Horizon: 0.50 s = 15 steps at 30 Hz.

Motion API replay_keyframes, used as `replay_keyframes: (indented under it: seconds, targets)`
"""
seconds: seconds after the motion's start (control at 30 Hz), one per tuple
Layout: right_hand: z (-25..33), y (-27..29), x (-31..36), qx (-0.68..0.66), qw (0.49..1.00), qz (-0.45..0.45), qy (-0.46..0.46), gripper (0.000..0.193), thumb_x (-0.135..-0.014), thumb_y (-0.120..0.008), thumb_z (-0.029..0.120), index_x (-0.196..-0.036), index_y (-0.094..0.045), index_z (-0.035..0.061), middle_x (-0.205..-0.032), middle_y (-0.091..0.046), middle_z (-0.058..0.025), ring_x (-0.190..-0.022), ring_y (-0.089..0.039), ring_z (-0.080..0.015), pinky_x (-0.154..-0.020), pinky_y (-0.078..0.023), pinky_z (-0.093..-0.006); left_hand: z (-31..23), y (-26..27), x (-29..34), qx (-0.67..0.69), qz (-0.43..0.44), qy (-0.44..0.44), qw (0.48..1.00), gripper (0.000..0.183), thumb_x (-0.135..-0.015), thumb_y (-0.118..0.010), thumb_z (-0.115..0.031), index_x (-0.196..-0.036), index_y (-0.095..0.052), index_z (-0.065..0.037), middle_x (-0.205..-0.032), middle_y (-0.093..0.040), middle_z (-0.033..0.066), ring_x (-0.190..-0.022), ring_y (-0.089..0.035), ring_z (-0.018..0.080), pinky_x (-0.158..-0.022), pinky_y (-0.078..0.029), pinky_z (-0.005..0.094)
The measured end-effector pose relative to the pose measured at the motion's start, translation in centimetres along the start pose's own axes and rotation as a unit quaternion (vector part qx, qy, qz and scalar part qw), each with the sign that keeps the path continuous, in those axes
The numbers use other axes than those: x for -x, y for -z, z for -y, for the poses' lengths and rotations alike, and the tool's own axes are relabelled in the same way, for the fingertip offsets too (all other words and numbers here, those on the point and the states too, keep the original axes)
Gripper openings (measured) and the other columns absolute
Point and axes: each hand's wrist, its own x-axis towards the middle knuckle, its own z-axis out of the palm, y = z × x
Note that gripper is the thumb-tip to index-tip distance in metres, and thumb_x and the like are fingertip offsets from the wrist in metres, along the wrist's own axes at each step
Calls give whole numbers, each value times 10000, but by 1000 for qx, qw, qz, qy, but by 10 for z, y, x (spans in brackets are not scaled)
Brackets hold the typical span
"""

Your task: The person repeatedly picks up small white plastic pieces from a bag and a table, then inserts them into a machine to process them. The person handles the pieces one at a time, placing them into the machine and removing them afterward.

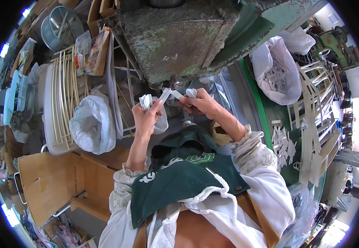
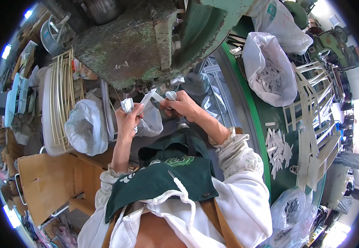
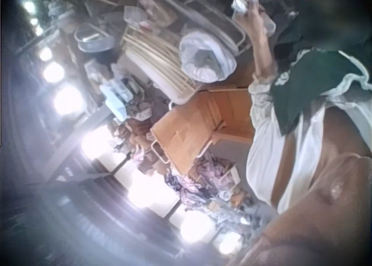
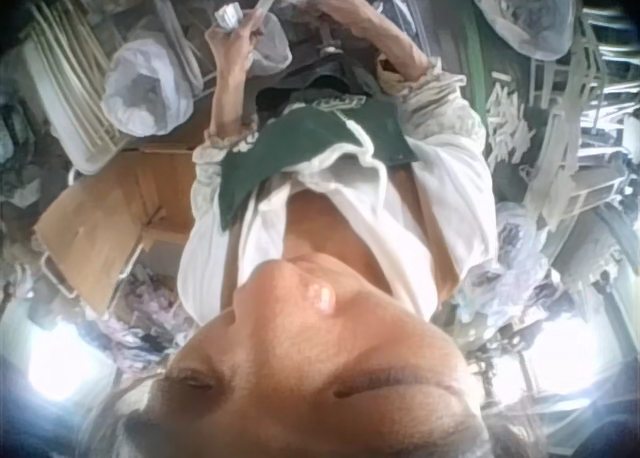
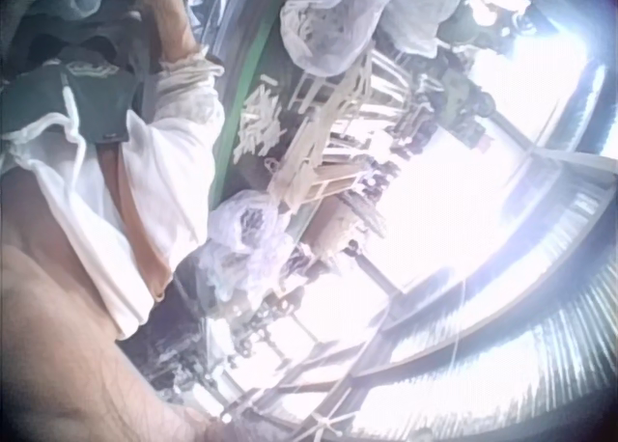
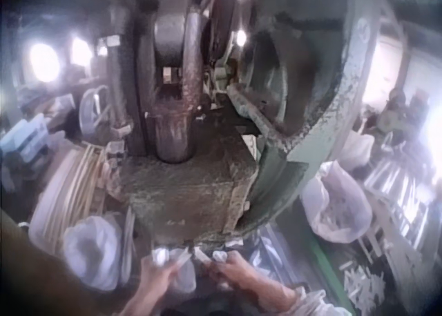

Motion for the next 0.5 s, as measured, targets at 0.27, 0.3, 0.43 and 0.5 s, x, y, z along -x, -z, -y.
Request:
replay_keyframes:
  seconds: [0.27, 0.3, 0.43, 0.5]
  targets:
    - [3, 1, 13, -30, 998, -20, 59, 259, -899, -597, 278, -828, -654, 36, -593, -540, 17, -460, -410, -40, -401, -253, -206, -28, -3, 6, -22, 61, -28, 997, 139, -822, -684, -119, -843, -666, 17, -614, -619, 64, -396, -396, 29, -385, -252, 188]
    - [-3, 7, 17, -34, 996, -41, 72, 252, -896, -601, 277, -832, -655, 40, -601, -543, 18, -465, -412, -39, -401, -252, -207, -27, -8, 9, -33, 77, -13, 996, 165, -837, -674, -142, -874, -658, 18, -686, -656, 93, -408, -401, 30, -392, -261, 190]
    - [10, 42, 57, -162, 941, -292, 62, 200, -855, -631, 204, -850, -648, 5, -613, -546, 5, -464, -387, -40, -417, -238, -199, -6, 30, 27, 58, 57, 69, 994, 233, -853, -636, -167, -942, -614, 48, -771, -667, 152, -427, -396, 52, -418, -274, 197]
    - [-21, 145, 63, -182, 888, -385, 173, 242, -857, -604, 252, -876, -657, 17, -647, -571, -13, -479, -400, -51, -419, -276, -208, 20, 38, 25, 148, 83, 117, 979, 220, -819, -602, -94, -973, -592, 64, -796, -652, 186, -438, -397, 72, -434, -284, 204]
